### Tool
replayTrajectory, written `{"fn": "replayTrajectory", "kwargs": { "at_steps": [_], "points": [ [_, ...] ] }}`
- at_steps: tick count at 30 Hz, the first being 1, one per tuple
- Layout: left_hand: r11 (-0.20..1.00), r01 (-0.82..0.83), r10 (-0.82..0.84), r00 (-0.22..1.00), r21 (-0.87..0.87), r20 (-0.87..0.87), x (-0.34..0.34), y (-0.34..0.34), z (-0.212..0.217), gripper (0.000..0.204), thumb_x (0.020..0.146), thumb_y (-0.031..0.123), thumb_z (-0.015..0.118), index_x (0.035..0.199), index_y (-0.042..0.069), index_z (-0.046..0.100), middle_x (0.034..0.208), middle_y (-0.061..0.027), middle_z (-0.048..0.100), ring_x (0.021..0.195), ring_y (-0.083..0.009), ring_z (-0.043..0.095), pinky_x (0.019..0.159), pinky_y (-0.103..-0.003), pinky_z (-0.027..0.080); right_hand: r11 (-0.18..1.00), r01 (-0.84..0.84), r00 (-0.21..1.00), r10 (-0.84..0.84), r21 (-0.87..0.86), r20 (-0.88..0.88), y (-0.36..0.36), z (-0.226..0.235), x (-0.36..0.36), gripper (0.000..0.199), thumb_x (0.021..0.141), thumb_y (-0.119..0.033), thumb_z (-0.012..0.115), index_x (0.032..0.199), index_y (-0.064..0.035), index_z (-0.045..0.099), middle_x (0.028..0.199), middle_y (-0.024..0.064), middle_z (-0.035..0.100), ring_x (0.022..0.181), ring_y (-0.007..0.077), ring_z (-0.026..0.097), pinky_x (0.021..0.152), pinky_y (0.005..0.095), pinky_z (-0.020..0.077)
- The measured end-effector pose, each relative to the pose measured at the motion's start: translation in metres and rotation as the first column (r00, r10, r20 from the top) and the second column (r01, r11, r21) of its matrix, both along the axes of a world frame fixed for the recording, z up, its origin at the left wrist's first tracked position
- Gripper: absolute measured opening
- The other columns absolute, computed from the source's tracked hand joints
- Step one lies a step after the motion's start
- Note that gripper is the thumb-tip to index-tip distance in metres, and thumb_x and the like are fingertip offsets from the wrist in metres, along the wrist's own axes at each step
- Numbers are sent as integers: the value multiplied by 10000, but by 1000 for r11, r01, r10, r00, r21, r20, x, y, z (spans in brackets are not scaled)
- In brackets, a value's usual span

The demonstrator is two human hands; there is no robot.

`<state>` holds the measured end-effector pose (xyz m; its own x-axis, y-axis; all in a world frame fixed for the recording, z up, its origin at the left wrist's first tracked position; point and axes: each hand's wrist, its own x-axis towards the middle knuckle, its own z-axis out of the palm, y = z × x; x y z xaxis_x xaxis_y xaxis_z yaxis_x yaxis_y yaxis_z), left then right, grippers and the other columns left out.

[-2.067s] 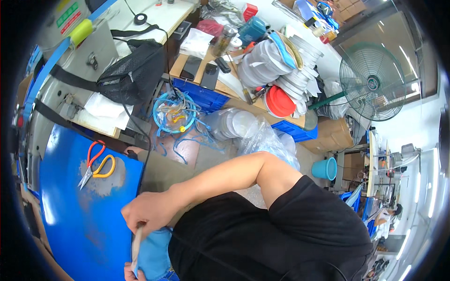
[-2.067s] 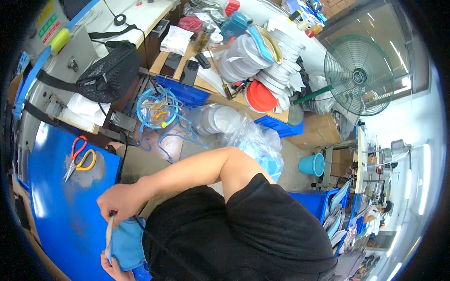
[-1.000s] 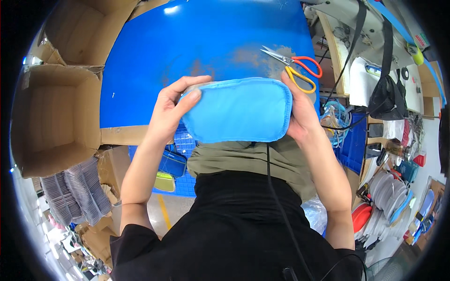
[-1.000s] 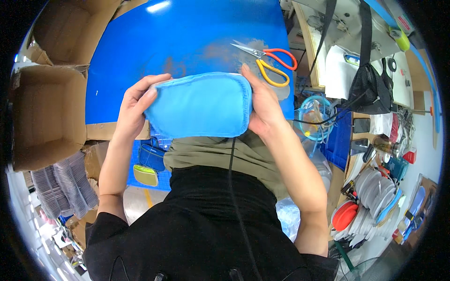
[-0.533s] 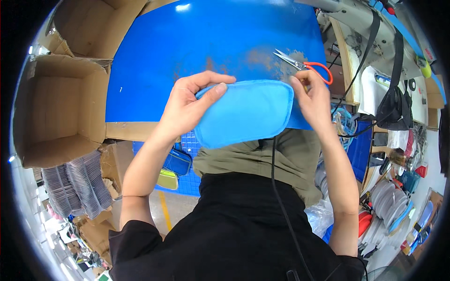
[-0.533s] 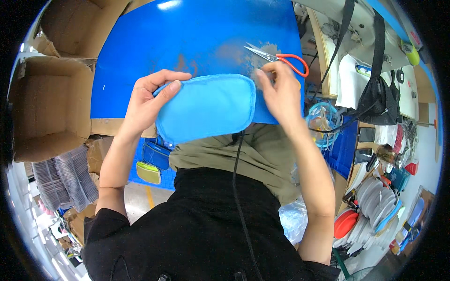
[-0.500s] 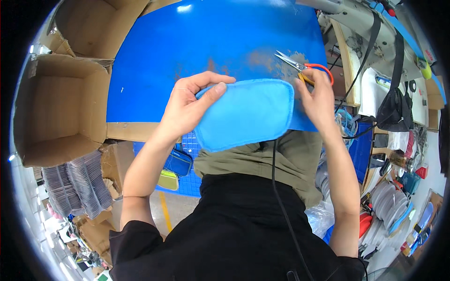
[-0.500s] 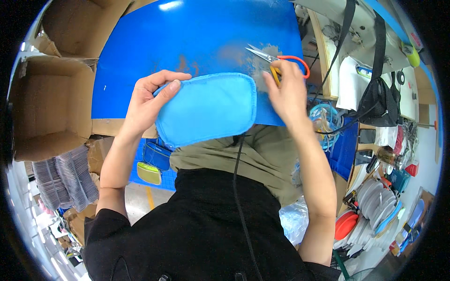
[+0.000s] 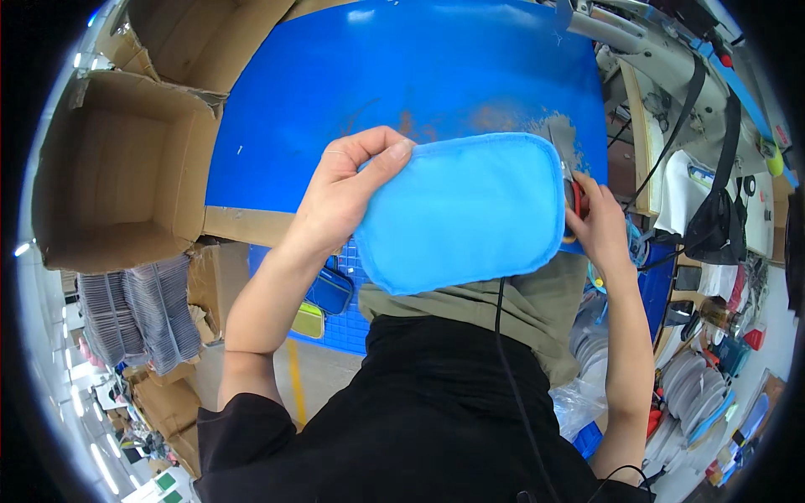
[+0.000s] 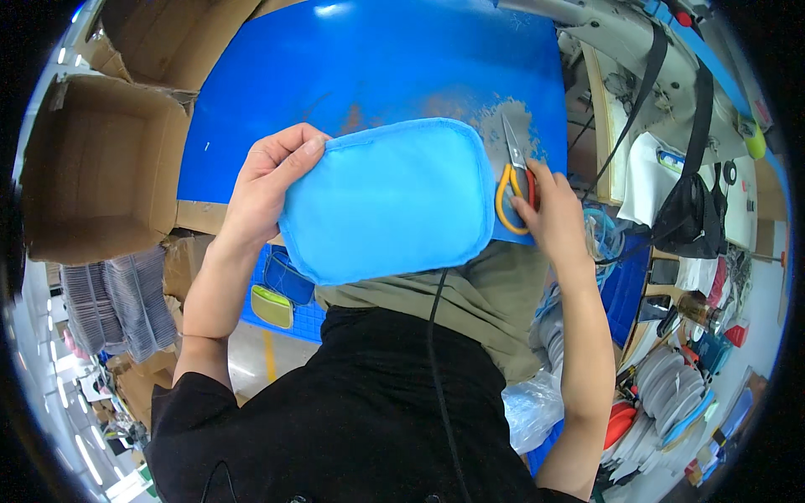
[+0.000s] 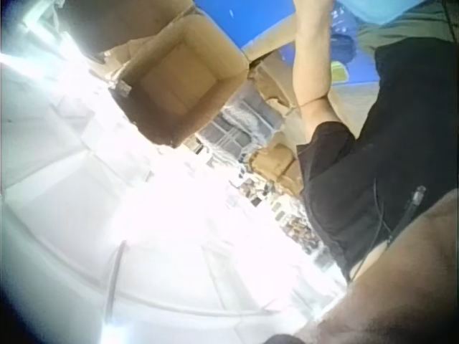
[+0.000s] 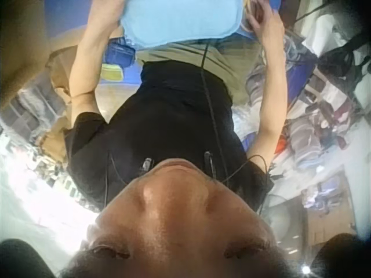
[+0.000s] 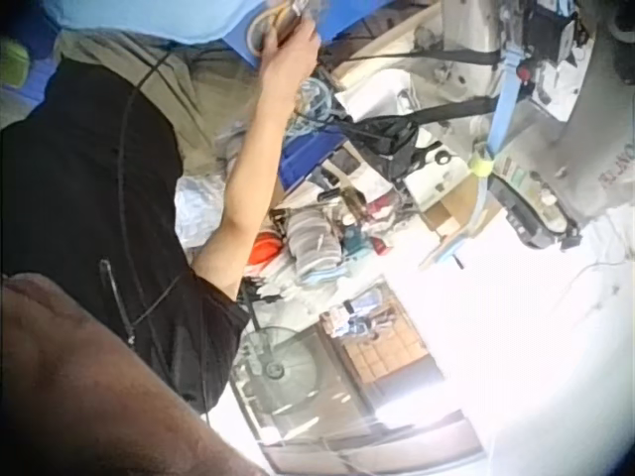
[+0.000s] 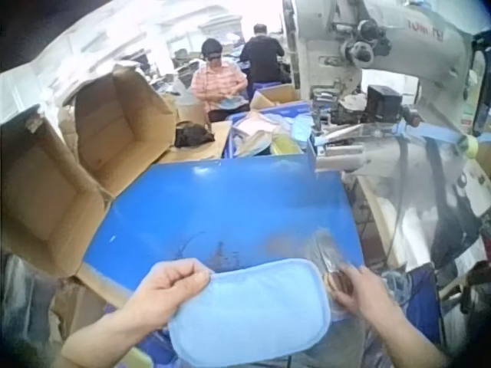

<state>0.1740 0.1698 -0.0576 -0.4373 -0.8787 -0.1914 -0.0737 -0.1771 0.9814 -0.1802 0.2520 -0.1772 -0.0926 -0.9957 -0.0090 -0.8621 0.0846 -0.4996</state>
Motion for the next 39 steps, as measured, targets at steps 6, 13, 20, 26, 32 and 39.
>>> {"fn": "replayTrajectory", "kwargs": {
  "at_steps": [6,13,20,26,32,39],
  "points": [
    [978,-62,77,994,-199,71,-5,8,10,255,1049,230,606,939,9,675,805,28,636,772,-23,541,674,-218,456,936,63,449,-336,346,828,28,24,-4,802,778,-123,762,1510,-31,447,888,81,691,698,159,636,629,299,517],
    [942,-81,116,989,-325,90,-19,12,15,216,1028,169,628,1011,-27,718,867,-14,705,796,-45,606,703,-232,510,987,-109,-172,-133,115,976,85,116,71,994,851,-552,772,1523,48,352,719,0,529,528,75,485,468,226,376],
    [941,-35,62,996,-336,70,-32,17,32,215,1023,140,626,1071,-32,746,912,-53,750,826,-68,665,723,-235,549,908,-413,-211,-172,72,962,80,133,103,874,990,-612,561,1495,75,371,706,-3,518,532,55,473,492,195,383],
    [951,-18,37,998,-307,58,-29,18,37,211,1024,141,625,1058,-31,742,903,-47,748,817,-63,658,713,-230,543,899,-424,-235,-225,108,945,79,124,103,845,1016,-598,519,1501,78,373,692,-3,534,515,49,474,484,188,377],
    [955,-12,39,995,-298,86,-30,18,38,227,1026,180,624,1007,-19,731,861,-25,719,777,-42,620,697,-206,498,889,-449,-249,-219,88,943,79,127,100,818,1032,-579,499,1503,78,373,681,-4,534,508,43,470,470,187,374],
    [950,-9,40,995,-311,93,-30,16,37,200,1015,141,635,1004,-31,736,841,-17,712,776,-45,607,672,-224,504,888,-451,-248,-228,96,942,78,129,101,797,1045,-568,477,1501,78,376,661,-8,521,496,44,456,474,188,371]
  ]
}}
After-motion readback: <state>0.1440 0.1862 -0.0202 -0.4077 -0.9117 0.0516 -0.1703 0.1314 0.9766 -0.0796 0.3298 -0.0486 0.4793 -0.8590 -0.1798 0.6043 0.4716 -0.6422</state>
